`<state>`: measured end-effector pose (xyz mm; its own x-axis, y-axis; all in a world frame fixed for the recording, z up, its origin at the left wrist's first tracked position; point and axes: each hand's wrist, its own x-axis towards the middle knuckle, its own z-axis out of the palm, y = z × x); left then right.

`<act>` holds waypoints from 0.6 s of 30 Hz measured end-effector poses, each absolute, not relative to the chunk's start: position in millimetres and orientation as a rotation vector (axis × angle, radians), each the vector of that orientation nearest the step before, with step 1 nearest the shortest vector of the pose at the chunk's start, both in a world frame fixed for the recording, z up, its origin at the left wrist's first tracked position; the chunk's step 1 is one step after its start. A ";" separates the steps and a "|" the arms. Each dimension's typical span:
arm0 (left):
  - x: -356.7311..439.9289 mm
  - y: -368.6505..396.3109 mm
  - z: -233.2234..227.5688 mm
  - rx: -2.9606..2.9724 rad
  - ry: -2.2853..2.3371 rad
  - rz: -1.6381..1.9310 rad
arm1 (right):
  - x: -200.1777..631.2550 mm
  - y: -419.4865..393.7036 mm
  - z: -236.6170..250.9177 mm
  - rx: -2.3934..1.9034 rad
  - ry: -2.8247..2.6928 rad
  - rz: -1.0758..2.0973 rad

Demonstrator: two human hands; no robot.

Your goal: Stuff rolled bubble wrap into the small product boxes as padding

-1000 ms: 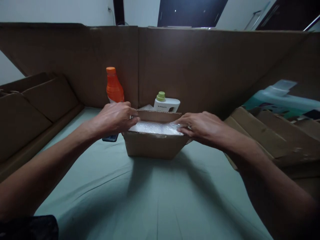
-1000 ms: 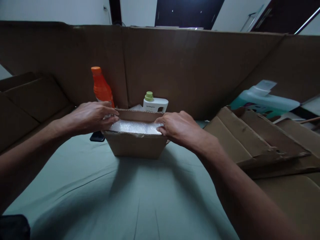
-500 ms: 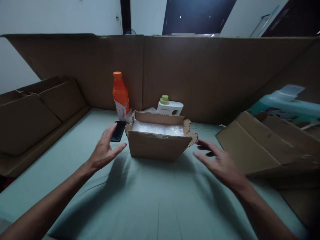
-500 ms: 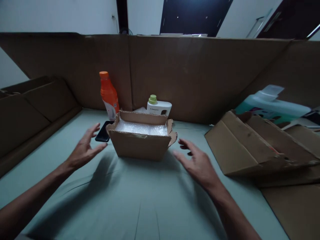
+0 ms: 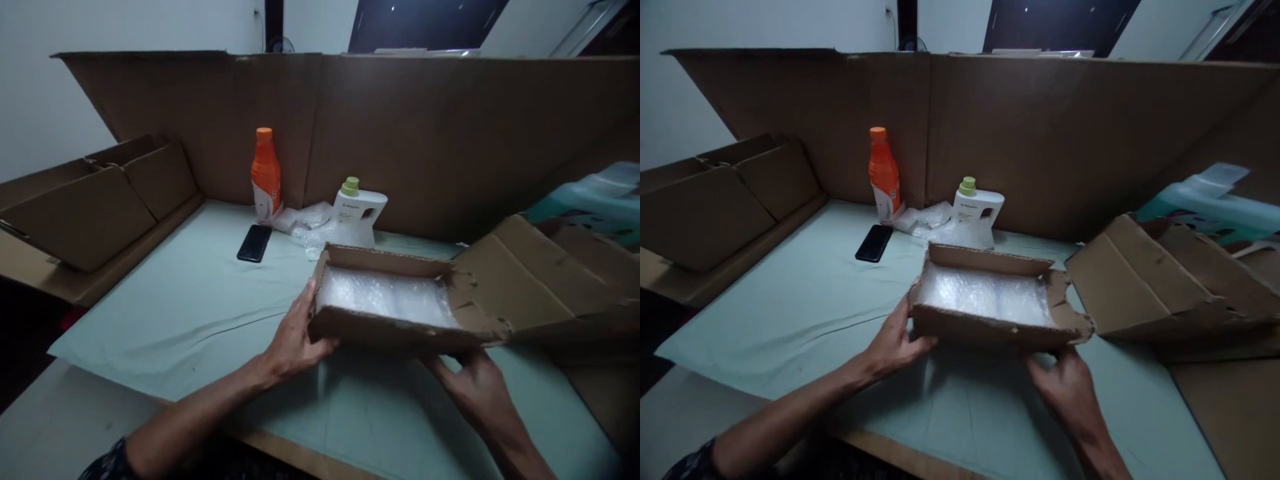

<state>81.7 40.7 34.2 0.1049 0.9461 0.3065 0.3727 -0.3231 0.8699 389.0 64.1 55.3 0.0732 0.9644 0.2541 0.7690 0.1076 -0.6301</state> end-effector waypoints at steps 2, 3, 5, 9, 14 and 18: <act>63.4 7.5 33.0 1.687 1.436 1.248 | 363.1 48.2 54.0 -1.621 -1.768 0.521; 50.9 -6.7 33.1 1.617 1.547 1.282 | 342.8 46.5 53.8 -1.554 -1.801 0.608; 23.8 -30.7 35.0 1.453 1.798 1.347 | 296.2 53.8 55.0 -1.395 -1.871 0.748; -24.4 -69.1 39.5 1.214 2.166 1.386 | 218.2 88.5 59.6 -1.083 -1.980 0.957; -79.0 -91.0 35.5 1.385 2.242 1.259 | 180.7 122.7 53.9 -0.818 -2.071 1.159; -110.6 -82.2 26.7 1.502 2.136 1.180 | 166.9 134.9 38.9 -0.740 -2.054 1.231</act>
<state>-110.6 -82.2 26.7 -0.4234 0.8787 0.2204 0.6542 0.1282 0.7453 166.9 134.9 38.9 -0.6477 0.7281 0.2244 0.1451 0.4070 -0.9018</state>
